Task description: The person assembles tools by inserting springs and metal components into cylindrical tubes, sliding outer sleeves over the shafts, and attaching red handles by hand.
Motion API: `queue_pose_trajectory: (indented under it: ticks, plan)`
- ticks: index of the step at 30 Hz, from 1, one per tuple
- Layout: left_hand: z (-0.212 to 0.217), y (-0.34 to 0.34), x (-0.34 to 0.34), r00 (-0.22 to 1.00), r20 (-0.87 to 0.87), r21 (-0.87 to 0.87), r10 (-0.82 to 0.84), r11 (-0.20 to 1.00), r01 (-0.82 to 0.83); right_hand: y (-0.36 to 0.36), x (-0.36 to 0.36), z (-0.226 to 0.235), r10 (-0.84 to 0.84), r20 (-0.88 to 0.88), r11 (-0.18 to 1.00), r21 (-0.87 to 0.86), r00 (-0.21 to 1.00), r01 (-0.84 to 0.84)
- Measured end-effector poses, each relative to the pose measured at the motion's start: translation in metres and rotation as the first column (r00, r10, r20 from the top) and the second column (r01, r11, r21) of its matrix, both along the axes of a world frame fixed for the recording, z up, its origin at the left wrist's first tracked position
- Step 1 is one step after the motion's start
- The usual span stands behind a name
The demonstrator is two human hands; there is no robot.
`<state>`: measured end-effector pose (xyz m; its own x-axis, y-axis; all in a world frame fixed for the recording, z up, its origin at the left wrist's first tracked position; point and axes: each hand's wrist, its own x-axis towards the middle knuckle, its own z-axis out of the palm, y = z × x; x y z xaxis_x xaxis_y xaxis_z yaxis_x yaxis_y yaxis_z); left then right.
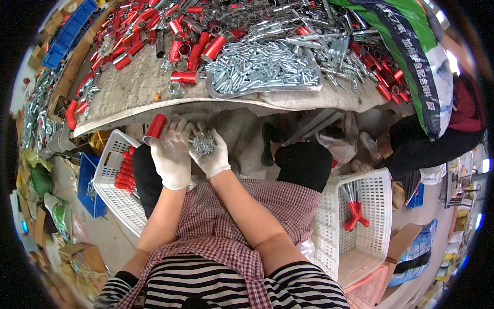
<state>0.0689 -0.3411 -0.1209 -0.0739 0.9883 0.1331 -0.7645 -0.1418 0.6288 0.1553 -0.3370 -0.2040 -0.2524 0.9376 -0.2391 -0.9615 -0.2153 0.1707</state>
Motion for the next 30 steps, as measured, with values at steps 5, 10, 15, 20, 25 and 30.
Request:
queue_pose_trajectory:
  ticks: [5,10,15,20,25,30]
  plan:
    - [0.002,0.006,-0.022,0.912,0.337,-0.048,-0.234,0.963,0.265,0.002,0.006,-0.041,-0.002,-0.102,0.989,-0.149,0.995,-0.014]
    - [0.013,0.003,-0.040,0.834,0.469,-0.117,-0.291,0.916,0.385,0.079,0.036,-0.048,0.054,0.498,0.899,-0.402,0.865,0.175]
    - [0.033,0.003,-0.053,0.860,0.436,-0.118,-0.263,0.931,0.345,0.143,0.070,-0.079,-0.016,0.765,1.000,0.000,0.644,0.025]
    - [0.038,0.001,-0.091,0.865,-0.123,-0.343,-0.486,0.839,0.422,0.102,0.030,-0.010,0.308,0.877,0.942,-0.227,0.369,-0.246]
    - [0.107,0.026,-0.062,0.514,-0.814,-0.074,-0.270,0.927,0.369,-0.007,0.054,0.092,0.407,0.737,0.834,-0.058,0.540,-0.549]
    - [0.158,0.046,-0.011,-0.122,-0.983,0.054,0.137,0.853,0.519,-0.002,0.078,0.210,-0.111,0.934,0.931,0.218,0.339,-0.295]
